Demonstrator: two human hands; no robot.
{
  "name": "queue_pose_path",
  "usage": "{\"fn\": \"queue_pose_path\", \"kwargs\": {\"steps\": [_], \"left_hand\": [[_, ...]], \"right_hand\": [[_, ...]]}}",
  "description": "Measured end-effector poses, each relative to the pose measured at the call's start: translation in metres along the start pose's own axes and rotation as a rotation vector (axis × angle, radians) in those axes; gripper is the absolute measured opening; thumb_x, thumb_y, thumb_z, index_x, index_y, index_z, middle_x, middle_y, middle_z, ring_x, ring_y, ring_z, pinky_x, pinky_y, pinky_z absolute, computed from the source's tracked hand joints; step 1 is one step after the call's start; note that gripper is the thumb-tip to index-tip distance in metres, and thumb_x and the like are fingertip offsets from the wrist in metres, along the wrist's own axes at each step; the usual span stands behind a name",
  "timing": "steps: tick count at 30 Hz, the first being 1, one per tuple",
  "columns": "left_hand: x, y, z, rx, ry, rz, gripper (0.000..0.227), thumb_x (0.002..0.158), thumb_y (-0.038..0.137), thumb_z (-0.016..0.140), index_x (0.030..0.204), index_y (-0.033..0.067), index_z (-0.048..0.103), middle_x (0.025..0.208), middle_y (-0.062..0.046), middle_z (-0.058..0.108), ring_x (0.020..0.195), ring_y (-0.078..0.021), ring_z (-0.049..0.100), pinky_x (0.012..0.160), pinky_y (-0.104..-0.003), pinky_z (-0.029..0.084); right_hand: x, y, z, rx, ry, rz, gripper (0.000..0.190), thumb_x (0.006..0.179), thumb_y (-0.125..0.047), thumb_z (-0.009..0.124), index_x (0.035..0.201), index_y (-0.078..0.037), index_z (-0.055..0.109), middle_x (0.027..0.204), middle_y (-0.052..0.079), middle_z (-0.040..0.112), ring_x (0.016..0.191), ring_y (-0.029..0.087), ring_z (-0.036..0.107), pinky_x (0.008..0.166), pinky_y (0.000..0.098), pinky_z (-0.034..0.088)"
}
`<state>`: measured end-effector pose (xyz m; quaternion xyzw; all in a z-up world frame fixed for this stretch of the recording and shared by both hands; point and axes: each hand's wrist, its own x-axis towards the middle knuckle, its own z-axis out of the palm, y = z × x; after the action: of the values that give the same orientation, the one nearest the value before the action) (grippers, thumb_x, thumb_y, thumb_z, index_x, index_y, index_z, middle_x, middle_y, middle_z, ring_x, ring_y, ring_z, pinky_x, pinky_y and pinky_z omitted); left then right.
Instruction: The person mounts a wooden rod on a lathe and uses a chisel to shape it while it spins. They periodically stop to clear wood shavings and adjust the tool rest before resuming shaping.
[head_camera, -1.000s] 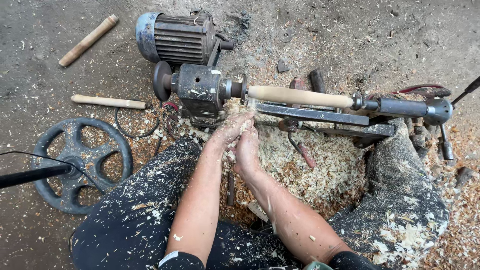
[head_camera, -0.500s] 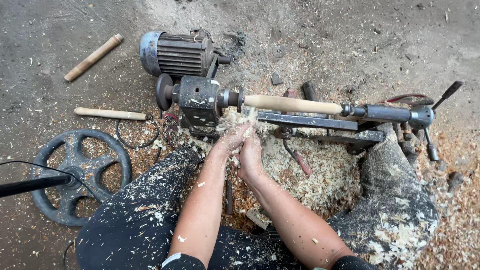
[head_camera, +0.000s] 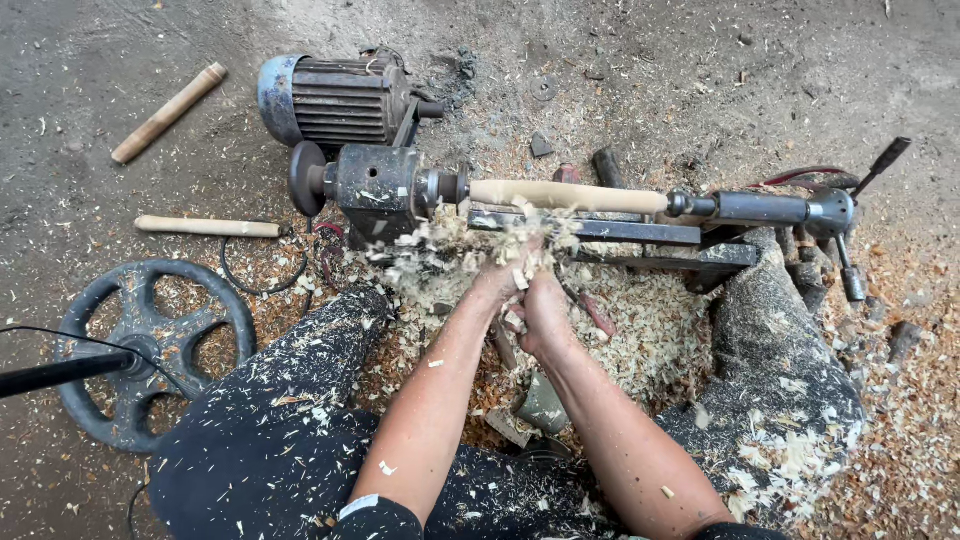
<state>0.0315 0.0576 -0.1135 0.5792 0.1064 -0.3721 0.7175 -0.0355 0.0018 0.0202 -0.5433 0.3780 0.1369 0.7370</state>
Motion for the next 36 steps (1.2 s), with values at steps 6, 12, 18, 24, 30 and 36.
{"fn": "queue_pose_path", "kwargs": {"steps": [6, 12, 18, 24, 30, 36], "left_hand": [[0.016, 0.005, 0.034, 0.158, 0.085, -0.073, 0.057, 0.1, 0.05, 0.048, 0.125, 0.0053, 0.073, 0.119, -0.018, 0.071, 0.109, -0.0262, 0.066, 0.094, -0.044, 0.052], [-0.011, 0.009, 0.017, -0.146, 0.082, 0.113, 0.045, 0.104, 0.041, 0.052, 0.124, 0.0039, 0.067, 0.114, -0.012, 0.067, 0.102, -0.023, 0.063, 0.09, -0.043, 0.05], [-0.027, 0.02, -0.01, -0.113, 0.111, 0.06, 0.048, 0.103, 0.045, 0.059, 0.114, 0.0004, 0.071, 0.102, -0.011, 0.071, 0.09, -0.0208, 0.066, 0.08, -0.039, 0.052], [-0.034, 0.02, -0.024, -0.093, 0.143, 0.069, 0.054, 0.104, 0.047, 0.064, 0.108, -0.0069, 0.069, 0.093, -0.016, 0.066, 0.079, -0.026, 0.061, 0.069, -0.042, 0.049], [-0.043, 0.03, -0.034, -0.193, 0.095, 0.053, 0.052, 0.097, 0.042, 0.058, 0.134, 0.0048, 0.064, 0.116, -0.013, 0.069, 0.101, -0.0199, 0.066, 0.086, -0.035, 0.055], [-0.052, 0.038, -0.042, -0.048, 0.182, 0.188, 0.057, 0.097, 0.042, 0.061, 0.141, 0.0052, 0.06, 0.148, -0.014, 0.054, 0.132, -0.0258, 0.055, 0.103, -0.041, 0.046]], "right_hand": [[0.003, -0.015, -0.031, -0.127, 0.064, -0.016, 0.024, 0.103, -0.02, 0.034, 0.106, -0.006, 0.054, 0.08, 0.004, 0.054, 0.057, 0.011, 0.051, 0.042, 0.0268, 0.045], [0.001, -0.012, -0.012, -0.237, 0.025, 0.043, 0.032, 0.106, -0.032, 0.03, 0.113, -0.013, 0.055, 0.086, 0.004, 0.048, 0.07, 0.013, 0.044, 0.057, 0.0305, 0.044], [-0.01, -0.009, 0.013, -0.302, -0.037, 0.018, 0.041, 0.107, -0.041, 0.026, 0.117, -0.012, 0.055, 0.097, 0.004, 0.056, 0.082, 0.011, 0.049, 0.069, 0.0312, 0.048], [-0.007, 0.002, 0.027, -0.192, -0.037, 0.026, 0.035, 0.106, -0.037, 0.036, 0.114, -0.009, 0.054, 0.082, 0.005, 0.055, 0.064, 0.015, 0.047, 0.046, 0.0307, 0.037], [-0.003, 0.01, 0.038, -0.146, -0.031, 0.093, 0.037, 0.106, -0.044, 0.032, 0.118, -0.013, 0.049, 0.084, 0.004, 0.052, 0.064, 0.015, 0.047, 0.042, 0.0285, 0.034], [-0.005, 0.014, 0.045, -0.172, -0.055, 0.124, 0.035, 0.105, -0.043, 0.034, 0.125, -0.019, 0.047, 0.089, 0.003, 0.05, 0.068, 0.013, 0.047, 0.046, 0.027, 0.035]]}}
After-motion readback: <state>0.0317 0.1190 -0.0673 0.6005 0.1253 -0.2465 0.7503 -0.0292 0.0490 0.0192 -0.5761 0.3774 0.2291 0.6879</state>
